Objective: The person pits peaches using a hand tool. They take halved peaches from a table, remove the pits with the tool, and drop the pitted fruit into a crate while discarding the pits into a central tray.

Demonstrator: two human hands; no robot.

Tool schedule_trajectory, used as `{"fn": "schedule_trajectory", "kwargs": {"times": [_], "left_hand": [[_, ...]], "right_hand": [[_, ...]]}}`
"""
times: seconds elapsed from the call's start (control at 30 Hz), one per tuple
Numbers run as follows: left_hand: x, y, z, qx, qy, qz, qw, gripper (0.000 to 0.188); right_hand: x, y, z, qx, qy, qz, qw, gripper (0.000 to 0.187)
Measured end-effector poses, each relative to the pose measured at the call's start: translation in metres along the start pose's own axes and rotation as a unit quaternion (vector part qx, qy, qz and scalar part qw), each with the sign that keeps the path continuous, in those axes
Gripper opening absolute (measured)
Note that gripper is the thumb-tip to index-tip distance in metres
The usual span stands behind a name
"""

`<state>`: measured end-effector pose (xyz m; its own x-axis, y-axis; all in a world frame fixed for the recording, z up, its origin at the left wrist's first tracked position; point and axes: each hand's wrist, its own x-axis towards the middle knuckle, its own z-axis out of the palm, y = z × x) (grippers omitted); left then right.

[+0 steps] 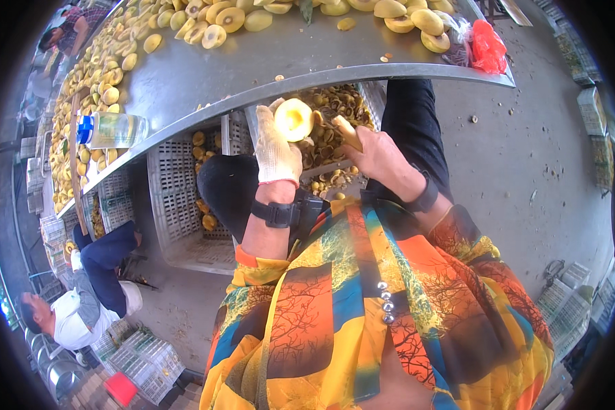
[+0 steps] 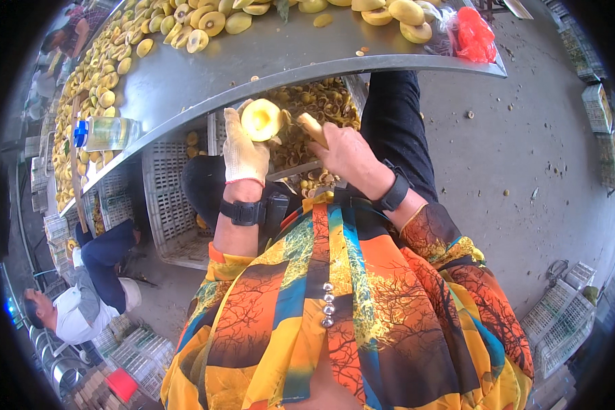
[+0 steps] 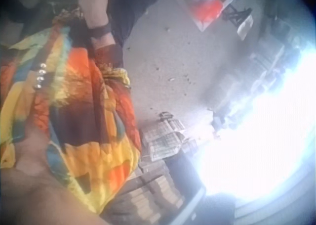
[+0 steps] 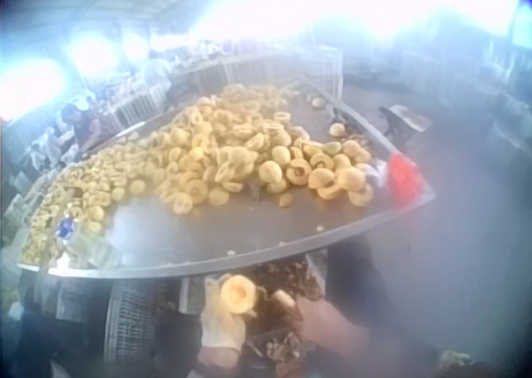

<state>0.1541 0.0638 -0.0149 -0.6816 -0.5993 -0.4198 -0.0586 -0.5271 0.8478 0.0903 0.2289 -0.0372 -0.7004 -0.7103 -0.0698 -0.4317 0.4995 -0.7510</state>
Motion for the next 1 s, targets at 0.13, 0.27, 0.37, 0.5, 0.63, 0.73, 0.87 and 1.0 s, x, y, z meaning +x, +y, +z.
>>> {"fn": "schedule_trajectory", "kwargs": {"times": [0.13,0.27,0.37,0.5,0.63,0.73,0.87,1.0], "left_hand": [[0.003,0.003,0.004,-0.012,0.009,-0.008,1.0,0.046],[0.002,0.003,0.016,0.008,0.0,0.045,0.999,0.044],[-0.004,0.008,0.019,0.115,0.024,0.113,0.987,0.047],[-0.008,0.016,-0.012,-0.017,-0.069,-0.008,0.997,0.041],[0.015,0.045,-0.074,-0.005,0.025,0.138,0.99,0.034],[-0.003,0.093,-0.14,0.282,0.253,0.223,0.898,0.037],[-0.034,0.128,-0.23,0.562,0.397,0.206,0.696,0.039],[-0.045,0.117,-0.257,0.503,0.415,0.191,0.734,0.041]], "right_hand": [[0.001,-0.047,-0.011,0.046,-0.063,0.045,0.996,0.037],[0.006,-0.045,0.002,0.044,-0.051,-0.004,0.998,0.031],[0.0,-0.061,0.0,0.188,-0.094,0.074,0.975,0.03],[-0.005,-0.062,-0.008,0.575,-0.364,0.179,0.71,0.017],[-0.009,-0.052,-0.021,0.455,-0.32,-0.019,0.831,0.015],[0.018,-0.028,-0.045,-0.028,0.089,-0.149,0.984,0.01],[0.08,0.012,-0.122,-0.351,0.304,-0.035,0.885,0.01],[0.148,0.072,-0.168,-0.427,0.362,-0.002,0.828,0.033]]}}
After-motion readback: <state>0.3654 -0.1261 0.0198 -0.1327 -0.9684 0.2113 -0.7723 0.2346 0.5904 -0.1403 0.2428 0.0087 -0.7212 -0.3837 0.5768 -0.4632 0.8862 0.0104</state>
